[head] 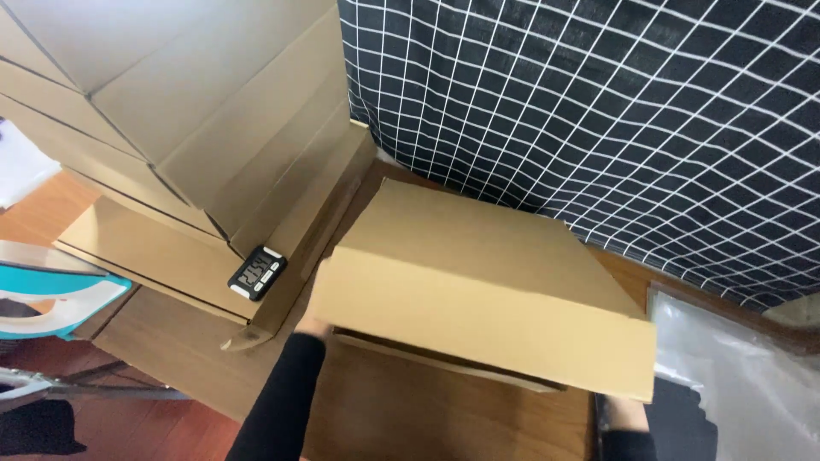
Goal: Hanging clothes on a rack, packing garments into cardboard boxes, and folding clothes to be placed on hangers.
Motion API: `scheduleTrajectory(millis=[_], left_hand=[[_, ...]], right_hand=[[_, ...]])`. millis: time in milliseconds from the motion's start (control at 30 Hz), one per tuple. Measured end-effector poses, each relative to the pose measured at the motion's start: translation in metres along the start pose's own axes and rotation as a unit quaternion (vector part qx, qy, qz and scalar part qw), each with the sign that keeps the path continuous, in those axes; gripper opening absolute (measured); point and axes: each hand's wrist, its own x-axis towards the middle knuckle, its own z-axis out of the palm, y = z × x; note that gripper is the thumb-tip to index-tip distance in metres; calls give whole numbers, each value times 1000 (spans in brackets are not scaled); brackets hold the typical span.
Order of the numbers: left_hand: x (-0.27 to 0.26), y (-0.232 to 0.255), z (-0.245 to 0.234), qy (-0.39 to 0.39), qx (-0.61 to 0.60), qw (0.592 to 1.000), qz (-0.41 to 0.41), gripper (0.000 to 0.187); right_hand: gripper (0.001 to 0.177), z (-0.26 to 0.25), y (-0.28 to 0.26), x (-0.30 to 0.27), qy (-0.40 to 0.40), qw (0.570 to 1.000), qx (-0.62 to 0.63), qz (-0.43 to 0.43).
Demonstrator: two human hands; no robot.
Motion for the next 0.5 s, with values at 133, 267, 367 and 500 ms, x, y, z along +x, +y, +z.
scheduleTrajectory(millis=[133, 267, 367, 500], left_hand=[[-55, 94, -34, 25, -97, 990, -103, 27], [-85, 75, -42, -91, 84, 970, -209, 77], [-106, 48, -41, -40, 120, 975, -181, 71], [-122, 9, -45, -14, 223, 974, 26, 58]], right_hand=[[66, -27, -6, -103, 30, 998, 55, -9], [78, -7, -158, -97, 50, 994, 98, -18], [69, -3, -231, -120, 76, 994, 64, -36], [54, -11, -213, -124, 94, 993, -40, -63]])
